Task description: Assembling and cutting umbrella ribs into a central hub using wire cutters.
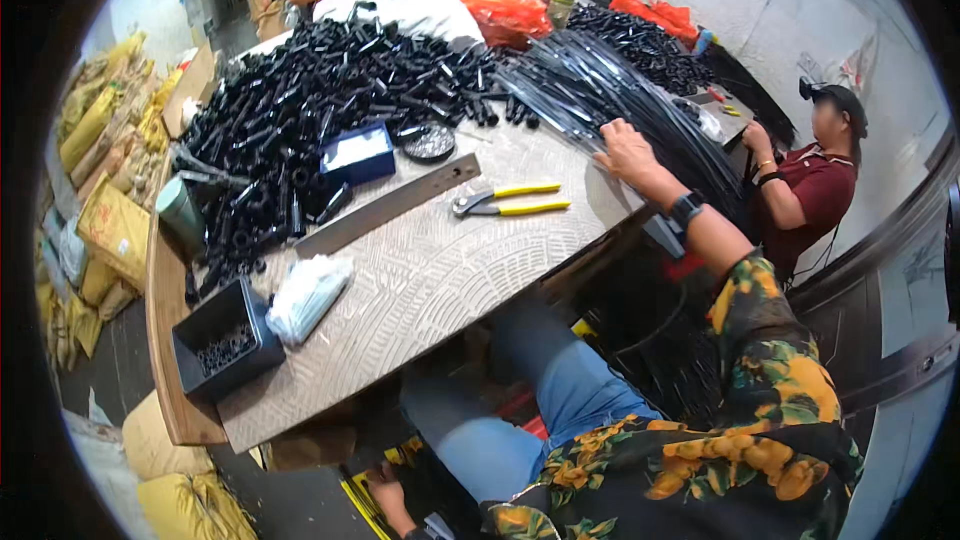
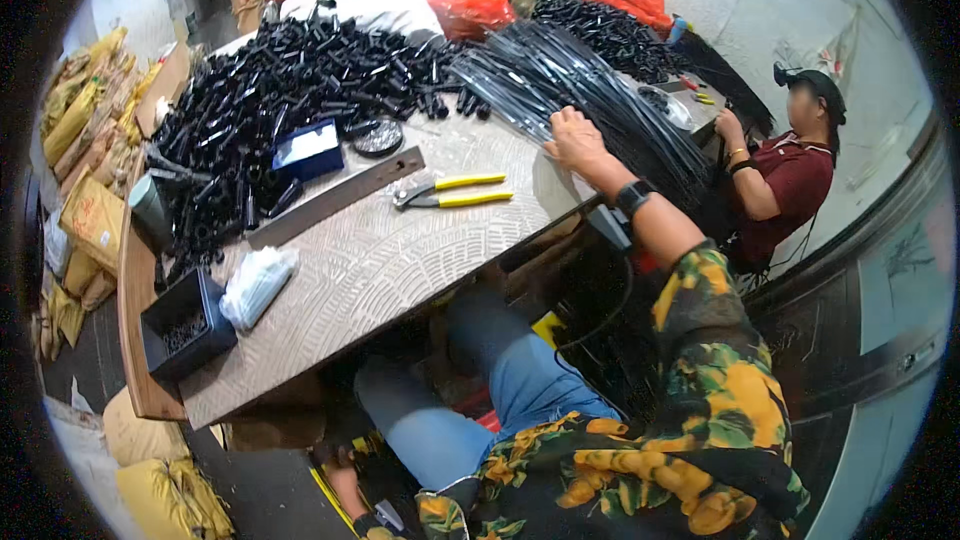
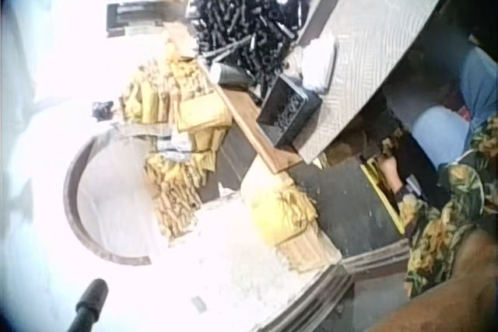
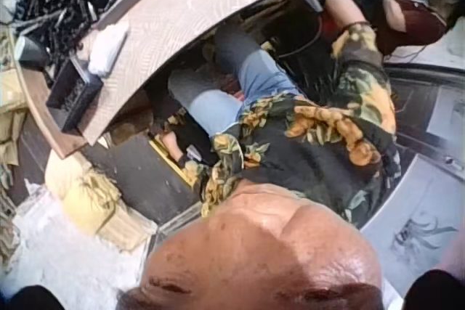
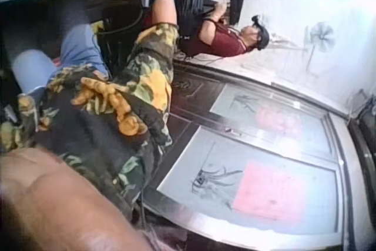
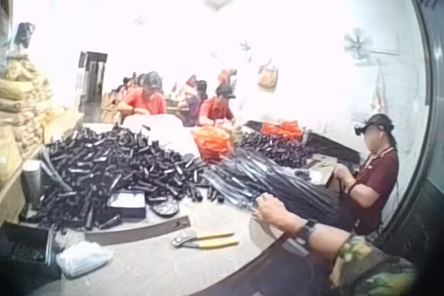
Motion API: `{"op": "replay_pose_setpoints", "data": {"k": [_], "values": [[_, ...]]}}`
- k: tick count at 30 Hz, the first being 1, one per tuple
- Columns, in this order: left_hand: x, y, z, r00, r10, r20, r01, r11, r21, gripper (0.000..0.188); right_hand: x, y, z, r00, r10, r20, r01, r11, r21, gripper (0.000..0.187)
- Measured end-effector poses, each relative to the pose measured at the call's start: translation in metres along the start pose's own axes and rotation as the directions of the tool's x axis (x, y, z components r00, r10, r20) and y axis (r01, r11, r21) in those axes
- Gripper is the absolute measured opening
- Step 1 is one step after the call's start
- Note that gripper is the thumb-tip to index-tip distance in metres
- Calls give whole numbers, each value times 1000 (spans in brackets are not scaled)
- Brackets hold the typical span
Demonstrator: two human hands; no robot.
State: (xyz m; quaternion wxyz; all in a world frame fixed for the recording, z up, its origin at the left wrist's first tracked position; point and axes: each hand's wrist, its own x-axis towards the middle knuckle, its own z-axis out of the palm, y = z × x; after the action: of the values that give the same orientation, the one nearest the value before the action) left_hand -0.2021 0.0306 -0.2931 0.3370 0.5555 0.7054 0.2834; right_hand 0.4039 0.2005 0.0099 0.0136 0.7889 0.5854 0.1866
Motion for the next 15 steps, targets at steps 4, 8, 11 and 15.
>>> {"op": "replay_pose_setpoints", "data": {"k": [4, 8, 11, 15], "values": [[1, 63, -34, 993, 94, -77, -91, 995, 38, 32, 13, -1, 16, 979, 73, 190, -70, 997, -22, 20], [-30, 106, -53, 998, 48, -49, -49, 999, -13, 31, 15, -6, 13, 974, 66, 216, -81, 995, 64, 19], [-49, 148, -43, 996, 81, 46, -80, 996, -33, 31, 12, 22, 18, 977, 118, -178, -85, 979, 183, 18], [-48, 171, -30, 986, 153, 64, -152, 988, -18, 30, 36, 53, 19, 982, 122, -145, -84, 967, 240, 15]]}}
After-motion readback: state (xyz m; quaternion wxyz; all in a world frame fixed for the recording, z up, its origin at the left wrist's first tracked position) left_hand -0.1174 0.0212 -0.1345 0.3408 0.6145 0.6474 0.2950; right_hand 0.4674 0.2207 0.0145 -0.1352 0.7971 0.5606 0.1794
